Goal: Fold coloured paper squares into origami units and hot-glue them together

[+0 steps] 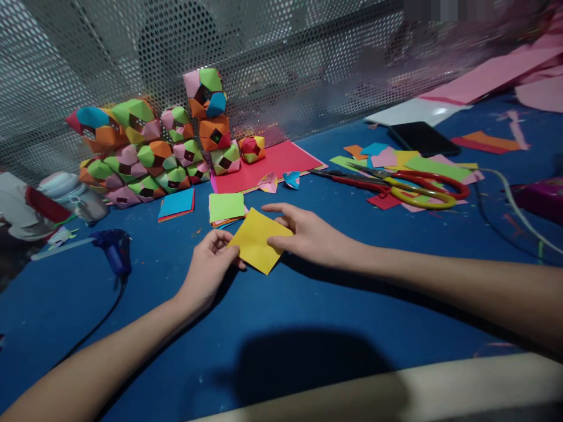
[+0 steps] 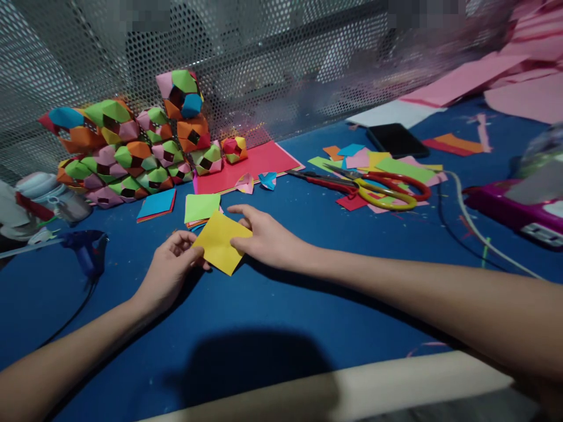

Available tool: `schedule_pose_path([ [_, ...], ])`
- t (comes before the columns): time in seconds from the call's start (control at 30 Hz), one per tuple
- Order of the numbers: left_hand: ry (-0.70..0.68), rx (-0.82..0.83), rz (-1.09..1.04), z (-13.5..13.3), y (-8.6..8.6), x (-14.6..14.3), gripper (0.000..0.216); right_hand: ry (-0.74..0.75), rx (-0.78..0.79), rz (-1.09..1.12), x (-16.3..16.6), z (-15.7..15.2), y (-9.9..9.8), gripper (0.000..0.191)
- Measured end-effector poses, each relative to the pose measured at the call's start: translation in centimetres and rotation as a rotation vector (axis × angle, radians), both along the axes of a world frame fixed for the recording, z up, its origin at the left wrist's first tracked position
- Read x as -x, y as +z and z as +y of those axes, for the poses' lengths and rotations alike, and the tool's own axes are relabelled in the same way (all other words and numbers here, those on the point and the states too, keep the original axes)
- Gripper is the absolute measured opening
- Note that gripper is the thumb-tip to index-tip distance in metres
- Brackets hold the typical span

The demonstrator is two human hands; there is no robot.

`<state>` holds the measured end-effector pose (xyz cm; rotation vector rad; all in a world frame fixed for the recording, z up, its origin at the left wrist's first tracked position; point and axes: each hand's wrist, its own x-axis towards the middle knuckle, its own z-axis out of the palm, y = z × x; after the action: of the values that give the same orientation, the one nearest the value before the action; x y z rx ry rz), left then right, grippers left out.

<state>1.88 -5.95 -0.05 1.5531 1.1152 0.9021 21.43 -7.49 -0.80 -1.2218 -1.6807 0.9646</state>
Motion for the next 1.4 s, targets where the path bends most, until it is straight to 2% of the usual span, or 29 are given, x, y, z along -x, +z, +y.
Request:
schedule_pose_path([
  [0.17, 0.004, -0.296, 0.294, 1.2, -0.4, 0.6, 0.01, 0.115, -0.022, -0.02, -0.5, 0.6, -0.7, 0.042],
  [0.37, -0.043, -0.336, 0.427, 2.1, -0.6, 0.8, 0.004, 0.02, -0.207, -0.357, -0.7, 0.6, -1.3, 0.018],
  [0.47, -0.069, -0.35, 0.475, 2.3, -0.6, 0.9, 0.005, 0.007, -0.233, -0.36, -0.5, 0.7, -1.3, 0.009],
  [0.63, -0.108, -0.385, 0.559, 2.6, -0.4, 1.0, 0.007, -0.002, -0.199, -0.196, -0.3, 0.9, -1.5, 0.01],
  [0.73, -0.13, -0.402, 0.563, 2.7, -0.4, 1.1, 0.008, 0.048, -0.285, -0.27, -0.4, 1.0, -1.9, 0.016],
  [0.9, -0.172, -0.456, 0.559, 2.9, -0.6, 1.2, 0.008, 0.069, -0.464, -0.323, -0.7, 1.3, -2.2, 0.013],
  [1.13, -0.23, -0.488, 0.573, 3.5, -0.5, 1.9, 0.011, 0.268, -0.713, -0.545, -1.0, 0.9, -2.6, 0.015],
  [1.4, -0.238, -0.506, 0.567, 3.4, -0.5, 2.0, 0.012, 0.259, -0.848, -0.742, -0.9, 0.3, -2.6, 0.023],
])
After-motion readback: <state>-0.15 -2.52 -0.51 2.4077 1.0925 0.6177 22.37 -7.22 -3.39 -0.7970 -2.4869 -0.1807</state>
